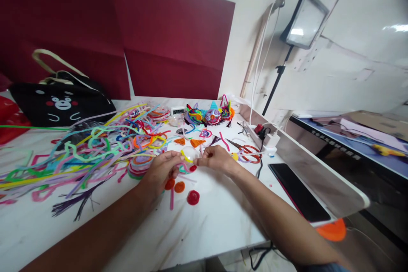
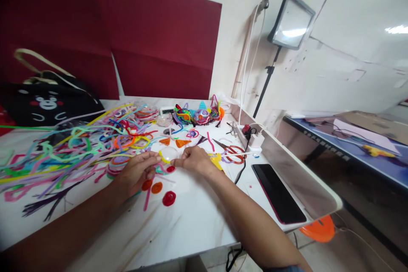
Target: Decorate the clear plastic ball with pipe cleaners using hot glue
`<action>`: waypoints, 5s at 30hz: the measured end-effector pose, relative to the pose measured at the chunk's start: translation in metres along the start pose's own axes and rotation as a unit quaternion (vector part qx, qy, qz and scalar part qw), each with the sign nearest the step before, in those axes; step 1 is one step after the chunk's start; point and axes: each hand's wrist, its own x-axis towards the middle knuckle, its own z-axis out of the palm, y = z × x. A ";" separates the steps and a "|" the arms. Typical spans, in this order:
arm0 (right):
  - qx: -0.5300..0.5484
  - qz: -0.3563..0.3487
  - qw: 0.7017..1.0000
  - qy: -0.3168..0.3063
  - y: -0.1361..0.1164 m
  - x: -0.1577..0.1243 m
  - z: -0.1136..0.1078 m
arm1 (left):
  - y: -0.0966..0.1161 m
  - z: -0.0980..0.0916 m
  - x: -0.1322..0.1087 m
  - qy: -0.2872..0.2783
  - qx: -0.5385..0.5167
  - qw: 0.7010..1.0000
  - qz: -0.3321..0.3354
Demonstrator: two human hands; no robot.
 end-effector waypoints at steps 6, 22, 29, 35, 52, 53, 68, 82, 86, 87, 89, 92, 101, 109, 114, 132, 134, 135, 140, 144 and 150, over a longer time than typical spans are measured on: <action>0.050 -0.012 0.998 -0.020 0.007 0.003 0.001 | -0.003 -0.002 0.004 -0.008 -0.013 1.000 -0.006; 0.065 -0.018 0.997 -0.022 0.010 0.003 0.001 | -0.003 -0.003 0.005 -0.010 -0.024 0.999 -0.018; 0.059 -0.015 0.998 -0.017 0.011 0.004 0.003 | 0.000 -0.001 0.003 0.004 -0.032 0.999 -0.027; 0.061 -0.012 0.998 -0.012 0.010 0.003 0.003 | 0.001 -0.001 0.002 0.010 -0.043 0.999 -0.029; 0.067 -0.017 0.997 -0.018 0.009 0.001 0.002 | 0.000 -0.001 0.004 -0.002 -0.047 0.999 -0.022; 0.066 -0.017 0.998 -0.017 0.009 0.002 0.002 | 0.000 0.000 0.003 -0.001 -0.048 0.999 -0.024; 0.117 -0.015 0.993 -0.032 0.016 0.007 0.006 | -0.002 -0.004 0.006 -0.005 -0.054 0.998 -0.034; 0.153 0.004 0.987 -0.055 0.008 -0.001 0.002 | -0.002 -0.005 0.006 -0.016 -0.062 0.998 -0.025; 0.171 -0.002 0.983 -0.062 0.007 -0.002 0.000 | -0.002 -0.005 0.006 -0.012 -0.066 0.997 -0.027; 0.176 -0.002 0.982 -0.064 0.007 -0.003 0.000 | -0.001 -0.005 0.006 -0.013 -0.066 0.997 -0.026; 0.183 -0.003 0.981 -0.066 0.007 -0.003 0.000 | -0.001 -0.004 0.006 -0.015 -0.066 0.997 -0.026; 0.181 -0.002 0.981 -0.066 0.009 -0.001 0.002 | -0.001 -0.004 0.007 -0.013 -0.062 0.998 -0.027; 0.159 -0.005 0.986 -0.050 0.011 0.001 0.004 | -0.001 -0.003 0.006 -0.017 -0.058 0.998 -0.025; 0.131 -0.007 0.991 -0.030 0.012 0.002 0.005 | -0.001 -0.004 0.005 -0.014 -0.058 0.998 -0.027; 0.129 -0.005 0.991 -0.024 0.010 0.002 0.005 | -0.001 -0.002 0.003 -0.014 -0.055 0.998 -0.025; 0.110 -0.008 0.994 -0.013 0.011 0.001 0.005 | 0.004 0.001 0.001 -0.010 -0.064 0.997 -0.034; 0.108 -0.007 0.994 -0.011 0.010 0.000 0.004 | 0.004 0.000 0.001 -0.014 -0.064 0.997 -0.037; 0.106 -0.007 0.994 -0.010 0.010 0.000 0.004 | 0.004 0.000 0.001 -0.015 -0.064 0.997 -0.037; 0.079 -0.022 0.997 0.000 0.010 0.000 0.004 | 0.004 -0.001 0.003 -0.012 -0.071 0.997 -0.035; 0.034 -0.038 0.998 0.020 0.009 -0.001 0.004 | 0.003 -0.002 0.004 -0.007 -0.080 0.996 -0.038; 0.014 -0.065 0.997 0.040 0.003 -0.004 0.002 | 0.003 -0.004 0.005 -0.020 -0.093 0.994 -0.049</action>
